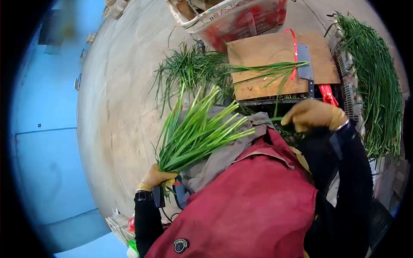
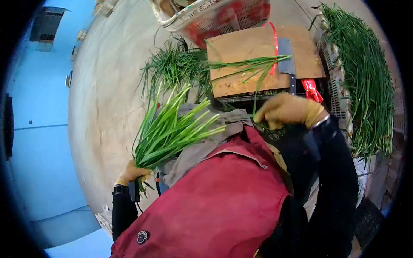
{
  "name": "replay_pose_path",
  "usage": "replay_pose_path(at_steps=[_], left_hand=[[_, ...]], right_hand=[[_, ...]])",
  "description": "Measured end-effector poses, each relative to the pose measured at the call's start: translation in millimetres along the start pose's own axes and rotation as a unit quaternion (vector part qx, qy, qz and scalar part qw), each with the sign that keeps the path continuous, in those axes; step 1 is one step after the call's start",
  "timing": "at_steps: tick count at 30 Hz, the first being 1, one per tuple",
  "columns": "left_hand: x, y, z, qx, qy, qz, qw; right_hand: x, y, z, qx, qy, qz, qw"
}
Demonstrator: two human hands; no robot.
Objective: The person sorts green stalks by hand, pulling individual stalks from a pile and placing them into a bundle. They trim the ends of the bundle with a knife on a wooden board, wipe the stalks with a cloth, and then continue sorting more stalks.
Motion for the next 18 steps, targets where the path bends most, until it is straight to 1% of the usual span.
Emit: replay_pose_path(at_steps=[1,2,3,5,7,9,10,12,13,15,16,18], left_hand=[[-1.2,0.8,0.8,0.004,0.009,0.004,1.0],[-2.7,1.8,0.2,0.007,0.001,0.005,1.0],[-3.4,3.3,-0.5,0.01,-0.007,0.005,1.0],[-1.9,5.7,-6.5,0.009,-0.019,-0.005,1.0],[-2.3,8.1,-6.2,0.009,-0.017,-0.022,1.0],[-7.2,13.0,-7.3,0.023,0.03,-0.025,0.999],[-8.1,14.7,-8.5,0.031,0.051,-0.026,0.998],[-7.7,9.3,4.4,0.063,0.084,0.007,0.994],[-8.4,5.7,10.0,0.077,0.1,0.023,0.992],[-10.2,4.0,9.1,0.084,0.098,0.009,0.992],[-11.0,4.0,10.9,0.089,0.098,0.002,0.991],[-8.8,-0.5,14.8,0.049,0.091,0.011,0.995]], right_hand=[[16.9,5.3,-0.9,-0.102,-0.192,-0.008,0.976],[28.1,13.5,-12.4,-0.043,-0.26,-0.042,0.964],[33.0,25.4,-19.8,-0.114,-0.221,-0.011,0.969],[30.1,50.6,-72.1,-0.152,-0.129,0.105,0.974],[37.6,81.9,-91.2,-0.206,-0.187,0.132,0.951],[47.7,123.5,-79.1,-0.155,-0.135,0.114,0.972],[59.1,137.9,-82.1,-0.124,-0.152,0.081,0.977],[83.8,163.1,-85.6,-0.062,-0.185,0.006,0.981],[81.8,165.6,-87.6,-0.052,-0.098,0.026,0.993],[74.6,166.2,-89.6,-0.031,0.074,0.067,0.995],[76.0,189.6,-52.8,-0.044,0.203,0.085,0.975],[68.3,190.1,-30.5,-0.017,0.204,0.091,0.975]])
Point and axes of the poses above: each hand's wrist, its own y-axis towards the middle knuckle, its own x-axis out of the palm, z = x × y, the point moved 9 cm from there along y, towards the middle knuckle, and after that the axes turned 2 degrees about y, right-handed, at the moved point
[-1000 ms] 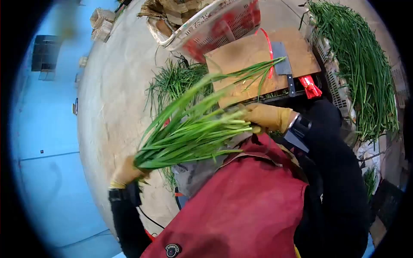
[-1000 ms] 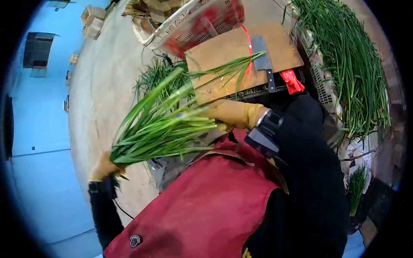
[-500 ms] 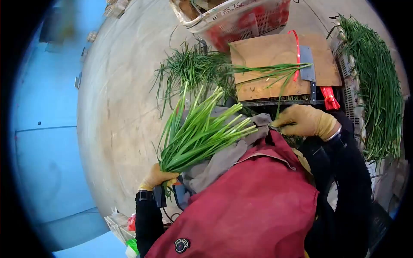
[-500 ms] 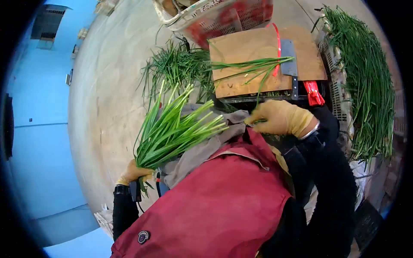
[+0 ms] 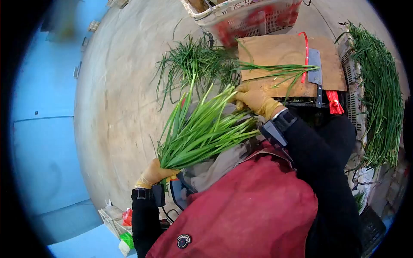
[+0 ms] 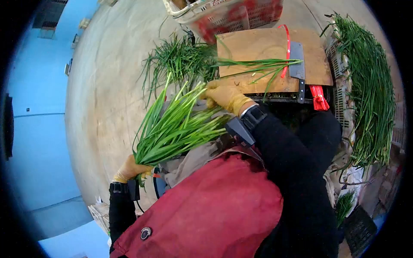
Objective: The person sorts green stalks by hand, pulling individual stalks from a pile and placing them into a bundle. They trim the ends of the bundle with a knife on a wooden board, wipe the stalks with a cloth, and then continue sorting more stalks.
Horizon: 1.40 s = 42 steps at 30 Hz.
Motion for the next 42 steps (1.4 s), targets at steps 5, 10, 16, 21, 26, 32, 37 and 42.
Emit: replay_pose_path(at_steps=[5,10,16,21,26,32,37,42], left_hand=[[-1.3,1.9,7.0,0.015,0.054,0.022,0.998],[4.0,-11.4,43.4,0.091,0.061,0.044,0.993],[1.3,-12.0,24.2,0.039,0.022,0.053,0.998],[-0.1,-10.5,21.8,0.054,0.088,0.029,0.994],[3.8,-22.3,43.3,0.02,0.103,0.047,0.993],[-0.1,-26.6,16.0,0.009,0.028,0.039,0.999],[-4.8,-20.7,13.8,0.041,0.054,0.027,0.997],[-2.1,-17.0,18.1,0.033,0.034,0.018,0.999]], right_hand=[[16.5,2.2,-17.3,-0.14,-0.076,-0.06,0.985],[10.9,-2.5,-37.3,-0.08,-0.008,-0.016,0.997],[-109.1,-49.4,-8.6,-0.106,0.119,0.249,0.955],[-27.3,-86.5,-45.1,-0.276,-0.249,0.012,0.928],[82.3,-83.3,-53.1,-0.345,-0.436,0.004,0.831],[6.9,-83.2,8.7,-0.056,0.259,0.056,0.963],[-77.5,-98.2,52.8,-0.017,-0.511,-0.015,0.859],[-4.2,-58.7,-10.5,-0.167,-0.424,-0.018,0.89]])
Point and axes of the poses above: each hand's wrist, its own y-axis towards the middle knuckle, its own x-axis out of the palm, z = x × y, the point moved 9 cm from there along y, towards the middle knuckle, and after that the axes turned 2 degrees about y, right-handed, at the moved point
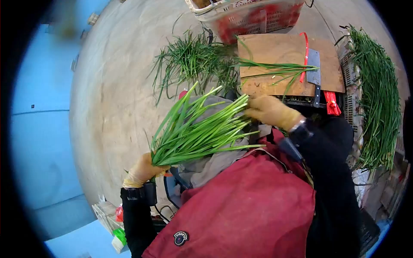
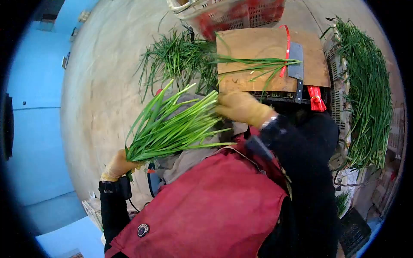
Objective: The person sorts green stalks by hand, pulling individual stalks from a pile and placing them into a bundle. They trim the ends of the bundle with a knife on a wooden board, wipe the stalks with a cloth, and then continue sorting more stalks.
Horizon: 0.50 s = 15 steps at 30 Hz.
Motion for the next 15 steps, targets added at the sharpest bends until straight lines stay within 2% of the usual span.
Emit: replay_pose_path(at_steps=[1,3,4,7,8,9,10,11,12,13,14,15], left_hand=[[-1.0,0.4,0.2,0.016,0.009,-0.003,1.0],[-0.2,-4.2,7.7,0.006,0.001,-0.003,1.0],[0.2,-5.7,10.2,0.001,-0.006,-0.003,1.0],[-0.7,-6.9,2.9,-0.041,0.023,0.008,0.999],[-1.6,-6.3,-3.3,-0.053,0.023,0.009,0.998],[-3.7,-5.1,-10.8,-0.065,0.024,0.009,0.998],[-5.0,-2.2,-15.3,-0.072,0.025,0.01,0.997],[-4.9,0.1,-12.2,-0.046,0.014,0.016,0.999],[-3.9,0.0,-10.7,-0.022,0.002,0.021,1.0],[-3.0,-1.3,-10.5,0.0,-0.011,0.027,1.0],[-3.2,-1.1,-13.8,0.0,0.004,0.022,1.0],[-4.9,1.5,-16.2,0.002,0.021,0.015,1.0]], right_hand=[[22.6,16.4,0.2,0.052,-0.058,-0.082,0.994],[35.6,40.6,-19.0,0.037,-0.02,-0.039,0.998],[39.2,39.0,-17.0,0.109,0.097,-0.055,0.988],[54.4,36.7,5.5,0.065,0.079,0.027,0.994],[44.1,31.4,10.8,0.086,0.047,0.007,0.995],[30.6,23.7,28.5,0.106,-0.005,0.074,0.992],[26.2,10.3,50.3,0.141,0.012,0.054,0.989],[23.3,-3.2,76.8,0.167,-0.064,0.043,0.983],[38.8,-19.4,101.9,0.101,-0.184,-0.017,0.978],[38.7,-41.6,110.6,0.14,-0.199,-0.119,0.963],[26.4,-62.6,111.5,0.224,-0.18,-0.144,0.947],[15.1,-73.1,100.6,0.228,-0.158,-0.152,0.949]])
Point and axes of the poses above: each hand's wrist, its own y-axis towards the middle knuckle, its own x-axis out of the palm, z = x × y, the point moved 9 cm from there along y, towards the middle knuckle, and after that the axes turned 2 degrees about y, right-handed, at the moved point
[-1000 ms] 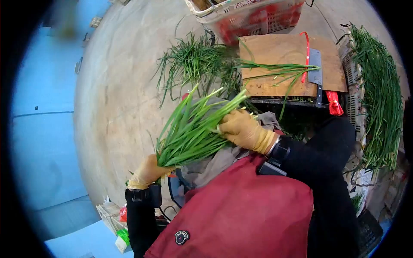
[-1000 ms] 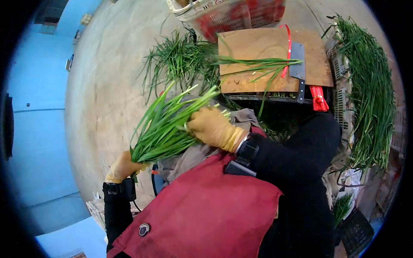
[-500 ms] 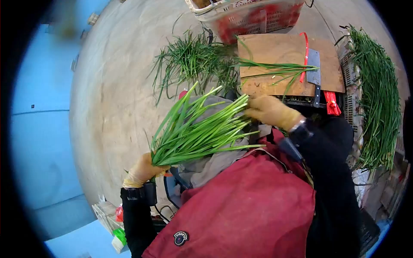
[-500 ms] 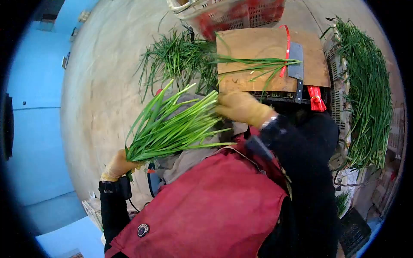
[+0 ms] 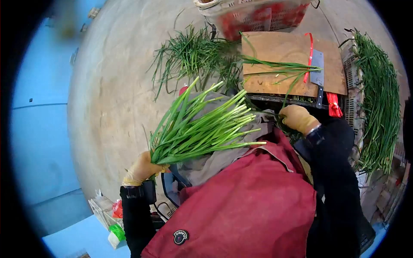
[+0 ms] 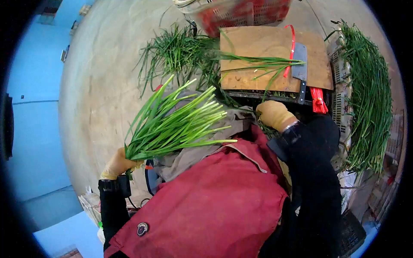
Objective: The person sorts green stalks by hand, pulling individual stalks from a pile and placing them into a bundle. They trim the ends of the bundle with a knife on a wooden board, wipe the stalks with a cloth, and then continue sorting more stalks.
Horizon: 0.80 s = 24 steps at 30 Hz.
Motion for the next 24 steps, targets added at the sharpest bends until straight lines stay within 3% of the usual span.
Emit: replay_pose_path(at_steps=[2,4,8,12,13,16,18,19,20,24], left_hand=[[2.0,4.5,-1.9,-0.008,0.006,-0.013,1.0],[3.3,3.4,-1.1,-0.032,-0.011,-0.02,0.999],[4.0,-6.9,24.2,-0.043,0.011,0.022,0.999],[4.5,-4.3,9.2,-0.025,0.022,0.01,0.999],[4.7,-3.7,8.5,-0.017,0.023,0.007,1.0],[2.3,-4.7,5.4,-0.037,0.072,0.009,0.997],[4.4,-5.4,9.2,-0.034,0.038,0.007,0.999],[5.6,-4.9,9.6,-0.033,0.02,0.006,0.999],[5.3,-3.6,6.1,-0.039,0.028,0.008,0.999],[9.3,-1.6,3.9,-0.046,0.027,0.003,0.999]], right_hand=[[-41.5,-18.4,-23.9,-0.071,0.075,0.133,0.986],[-77.5,-33.6,-66.3,-0.177,0.165,0.251,0.937],[-78.3,-25.1,-150.3,-0.301,0.136,0.266,0.906],[-42.7,0.3,-161.6,-0.272,0.081,0.218,0.934],[-47.5,-6.4,-162.4,-0.289,0.085,0.268,0.915],[-38.1,6.4,-139.0,-0.191,-0.018,0.253,0.948],[-25.8,18.1,-86.5,-0.126,-0.02,0.282,0.951],[-8.5,29.3,-53.9,-0.061,-0.057,0.183,0.98],[-11.5,16.5,-38.7,-0.012,-0.056,0.118,0.991],[-47.3,-28.2,-29.9,-0.091,0.136,0.233,0.959]])
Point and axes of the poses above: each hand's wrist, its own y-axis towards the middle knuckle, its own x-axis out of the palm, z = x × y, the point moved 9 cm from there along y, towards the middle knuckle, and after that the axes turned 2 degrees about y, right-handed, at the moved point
